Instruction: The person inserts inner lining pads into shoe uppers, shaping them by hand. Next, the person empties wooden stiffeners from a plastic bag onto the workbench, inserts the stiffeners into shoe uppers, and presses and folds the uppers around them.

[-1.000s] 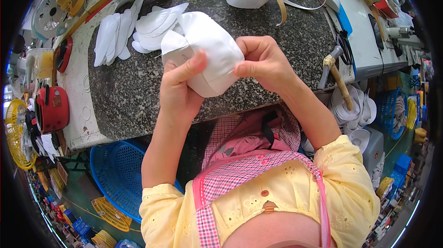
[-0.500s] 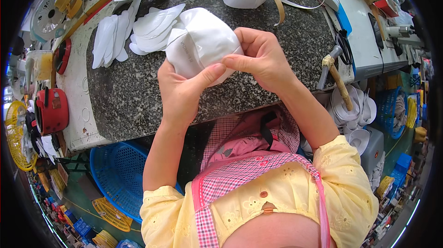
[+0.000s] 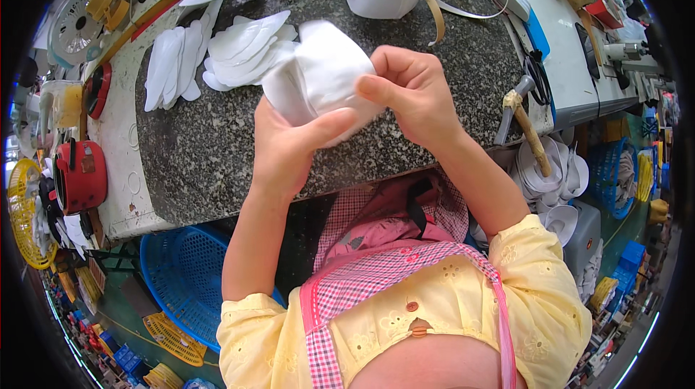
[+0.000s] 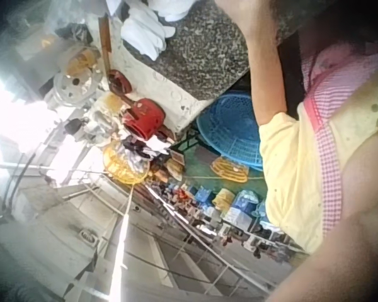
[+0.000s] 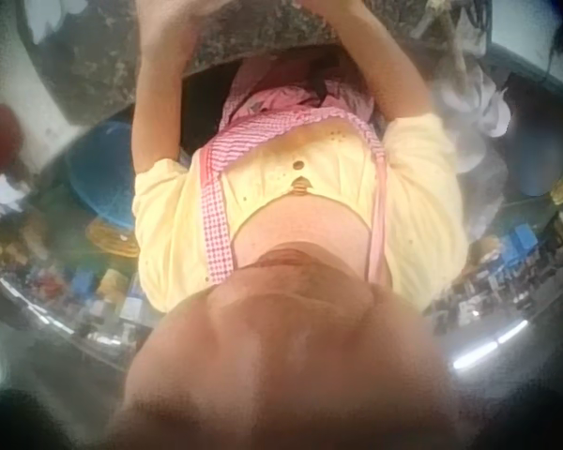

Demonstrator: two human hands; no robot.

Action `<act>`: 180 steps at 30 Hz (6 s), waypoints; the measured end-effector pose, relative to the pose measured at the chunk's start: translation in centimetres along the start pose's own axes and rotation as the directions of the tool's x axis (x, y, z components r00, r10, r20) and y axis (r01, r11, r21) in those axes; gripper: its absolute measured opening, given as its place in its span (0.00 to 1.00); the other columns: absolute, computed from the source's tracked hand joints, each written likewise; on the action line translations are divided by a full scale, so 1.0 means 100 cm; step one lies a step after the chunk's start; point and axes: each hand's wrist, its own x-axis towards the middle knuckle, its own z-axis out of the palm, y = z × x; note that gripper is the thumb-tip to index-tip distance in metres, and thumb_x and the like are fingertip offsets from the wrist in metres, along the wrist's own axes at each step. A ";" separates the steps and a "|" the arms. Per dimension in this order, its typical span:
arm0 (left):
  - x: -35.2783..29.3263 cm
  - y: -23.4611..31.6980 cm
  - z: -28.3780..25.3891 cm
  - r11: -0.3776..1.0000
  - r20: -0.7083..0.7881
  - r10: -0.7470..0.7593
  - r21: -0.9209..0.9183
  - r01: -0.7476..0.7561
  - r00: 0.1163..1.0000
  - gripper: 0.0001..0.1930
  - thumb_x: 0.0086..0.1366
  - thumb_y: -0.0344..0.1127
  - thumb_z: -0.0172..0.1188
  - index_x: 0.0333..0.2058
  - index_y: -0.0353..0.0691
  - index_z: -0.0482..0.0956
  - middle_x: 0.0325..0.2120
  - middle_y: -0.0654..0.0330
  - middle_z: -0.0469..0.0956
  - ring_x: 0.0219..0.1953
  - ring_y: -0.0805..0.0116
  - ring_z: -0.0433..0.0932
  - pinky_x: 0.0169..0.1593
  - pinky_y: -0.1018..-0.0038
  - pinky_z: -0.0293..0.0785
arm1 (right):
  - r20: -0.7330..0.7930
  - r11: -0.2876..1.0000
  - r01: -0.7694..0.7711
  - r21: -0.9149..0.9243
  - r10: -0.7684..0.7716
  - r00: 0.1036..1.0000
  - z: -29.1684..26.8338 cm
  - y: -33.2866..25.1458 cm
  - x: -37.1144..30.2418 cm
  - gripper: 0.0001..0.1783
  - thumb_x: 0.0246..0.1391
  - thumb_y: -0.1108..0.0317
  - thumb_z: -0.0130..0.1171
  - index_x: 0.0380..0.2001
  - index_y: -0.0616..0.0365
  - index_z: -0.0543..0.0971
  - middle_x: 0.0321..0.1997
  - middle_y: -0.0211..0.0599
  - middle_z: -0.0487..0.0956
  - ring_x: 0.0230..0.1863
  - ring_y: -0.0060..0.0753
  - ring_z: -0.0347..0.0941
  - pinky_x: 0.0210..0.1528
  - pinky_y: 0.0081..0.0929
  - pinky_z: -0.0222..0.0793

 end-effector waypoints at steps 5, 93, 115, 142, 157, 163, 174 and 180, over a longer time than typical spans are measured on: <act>0.003 -0.003 0.005 0.919 -0.020 0.235 0.330 -0.215 0.972 0.25 0.44 0.25 0.66 0.43 0.31 0.67 0.36 0.58 0.74 0.37 0.71 0.74 0.41 0.77 0.72 | -0.071 0.998 0.029 -0.050 -0.033 0.997 0.008 -0.003 -0.005 0.11 0.47 0.68 0.61 0.19 0.63 0.73 0.17 0.21 0.71 0.18 0.08 0.61 0.17 0.10 0.53; 0.006 -0.013 0.000 0.967 0.002 -0.057 -0.248 0.055 0.998 0.18 0.51 0.29 0.61 0.41 0.30 0.70 0.33 0.56 0.75 0.35 0.65 0.77 0.42 0.71 0.73 | 0.193 0.893 -0.198 0.405 0.128 0.973 -0.010 0.000 -0.020 0.15 0.44 0.72 0.61 0.36 0.70 0.76 0.33 0.39 0.78 0.33 0.24 0.74 0.36 0.21 0.70; 0.012 -0.025 -0.033 0.892 0.151 -0.031 0.449 -0.041 0.988 0.15 0.51 0.27 0.63 0.38 0.31 0.73 0.32 0.59 0.77 0.32 0.75 0.75 0.35 0.80 0.72 | 0.043 0.827 0.161 -0.539 -0.164 0.986 -0.011 0.030 -0.034 0.07 0.43 0.69 0.58 0.25 0.61 0.78 0.21 0.37 0.76 0.21 0.27 0.72 0.25 0.22 0.66; 0.027 -0.019 -0.046 0.670 0.251 -0.033 0.724 -0.165 0.967 0.08 0.49 0.28 0.63 0.28 0.33 0.77 0.21 0.61 0.77 0.23 0.76 0.74 0.28 0.78 0.68 | 0.266 0.314 0.386 -0.867 -0.363 0.893 -0.021 0.036 -0.026 0.17 0.28 0.59 0.65 0.20 0.55 0.71 0.22 0.28 0.70 0.30 0.35 0.68 0.27 0.30 0.63; 0.030 0.003 -0.072 0.874 -0.109 -0.059 0.474 0.104 0.992 0.21 0.46 0.31 0.62 0.39 0.26 0.71 0.33 0.56 0.74 0.33 0.70 0.73 0.39 0.76 0.68 | -0.475 0.344 -0.373 -0.862 -0.288 0.832 -0.291 -0.087 0.037 0.12 0.43 0.60 0.59 0.28 0.56 0.78 0.34 0.38 0.78 0.36 0.32 0.74 0.37 0.29 0.69; 0.032 0.019 -0.084 0.929 -0.088 -0.093 0.350 0.118 0.992 0.26 0.52 0.37 0.58 0.46 0.25 0.66 0.37 0.51 0.73 0.32 0.67 0.75 0.39 0.74 0.70 | -0.476 -0.082 -0.521 -0.850 -0.305 0.825 -0.420 -0.089 0.102 0.20 0.42 0.58 0.59 0.42 0.48 0.75 0.48 0.39 0.71 0.50 0.42 0.66 0.52 0.35 0.62; 0.037 0.087 -0.079 0.231 -0.284 0.613 0.957 0.177 0.737 0.17 0.64 0.41 0.46 0.29 0.33 0.76 0.23 0.57 0.75 0.25 0.67 0.74 0.30 0.73 0.73 | -0.664 0.008 -0.676 -0.737 -0.193 0.722 -0.496 -0.028 0.281 0.19 0.46 0.60 0.53 0.45 0.44 0.74 0.58 0.38 0.62 0.56 0.47 0.58 0.56 0.39 0.57; 0.063 0.095 -0.051 0.383 -0.369 0.686 0.916 0.121 0.627 0.14 0.63 0.34 0.44 0.25 0.31 0.74 0.24 0.54 0.74 0.26 0.63 0.73 0.30 0.72 0.72 | -0.529 0.292 -0.442 -0.848 -0.519 0.671 -0.529 -0.054 0.300 0.18 0.49 0.51 0.48 0.31 0.52 0.80 0.24 0.39 0.78 0.30 0.36 0.75 0.37 0.29 0.68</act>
